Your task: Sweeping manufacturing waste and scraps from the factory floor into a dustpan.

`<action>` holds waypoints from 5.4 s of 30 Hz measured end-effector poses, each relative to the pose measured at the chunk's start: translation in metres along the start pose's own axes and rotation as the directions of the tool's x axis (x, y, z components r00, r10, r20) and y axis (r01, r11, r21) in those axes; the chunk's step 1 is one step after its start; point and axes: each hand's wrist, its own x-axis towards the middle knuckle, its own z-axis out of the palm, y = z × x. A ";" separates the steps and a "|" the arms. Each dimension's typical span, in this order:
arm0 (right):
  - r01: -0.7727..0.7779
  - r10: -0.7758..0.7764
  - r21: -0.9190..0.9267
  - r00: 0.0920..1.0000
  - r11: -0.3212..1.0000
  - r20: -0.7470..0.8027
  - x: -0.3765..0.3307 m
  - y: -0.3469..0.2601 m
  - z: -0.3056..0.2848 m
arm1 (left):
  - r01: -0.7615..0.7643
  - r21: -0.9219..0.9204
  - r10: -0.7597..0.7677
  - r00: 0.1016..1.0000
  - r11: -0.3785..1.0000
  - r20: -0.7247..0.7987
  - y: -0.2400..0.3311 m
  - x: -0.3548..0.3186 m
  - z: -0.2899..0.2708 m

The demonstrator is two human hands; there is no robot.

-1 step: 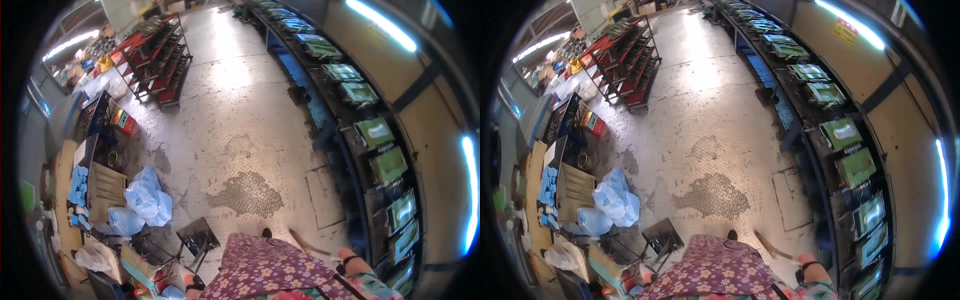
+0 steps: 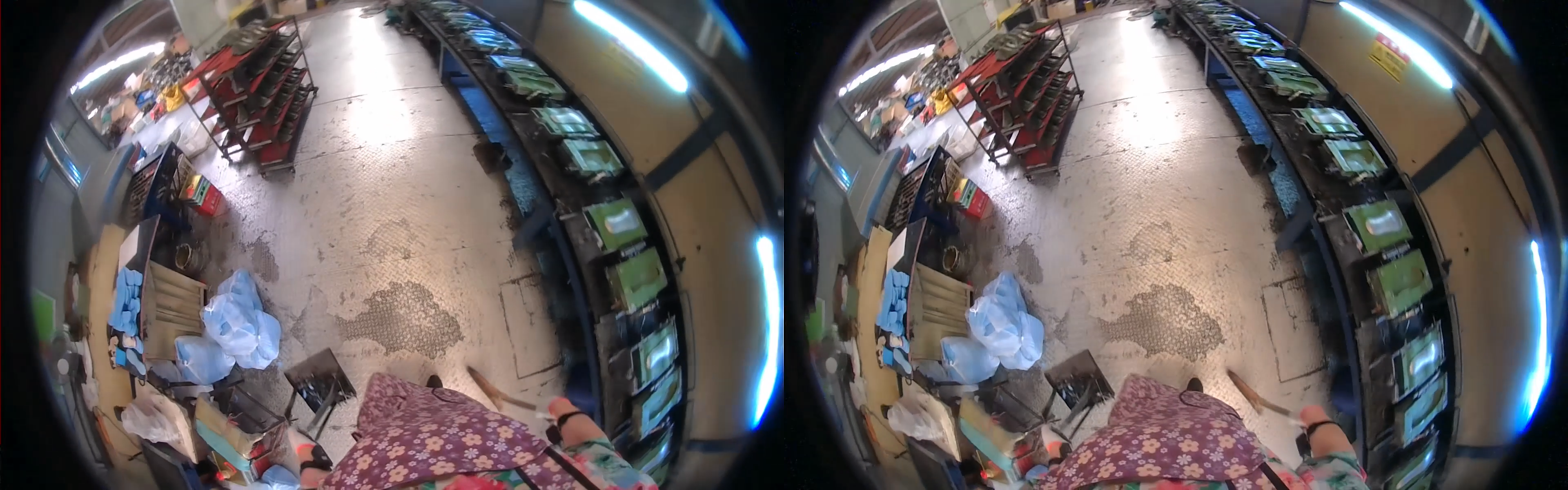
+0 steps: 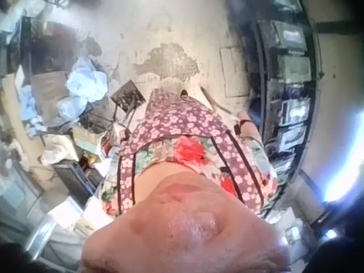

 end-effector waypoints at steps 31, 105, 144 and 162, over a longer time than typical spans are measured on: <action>-0.327 0.211 0.310 0.912 0.893 0.352 0.445 0.064 -1.015 | -0.155 0.365 0.029 0.944 0.918 0.329 0.447 -0.036 1.041; 0.496 -0.591 -0.847 0.630 -0.193 0.504 1.598 -1.008 -3.488 | -0.497 -0.414 0.617 0.751 0.763 0.236 1.843 0.298 2.969; 0.089 -0.091 -0.266 0.996 0.960 0.006 1.655 -1.825 -4.094 | -0.232 -0.509 0.024 0.924 0.829 -0.381 2.631 1.155 2.794; 0.338 -0.292 -0.869 0.926 0.361 0.239 1.691 -2.569 -4.211 | -0.396 -0.503 0.075 0.835 0.768 -0.545 3.063 1.543 2.579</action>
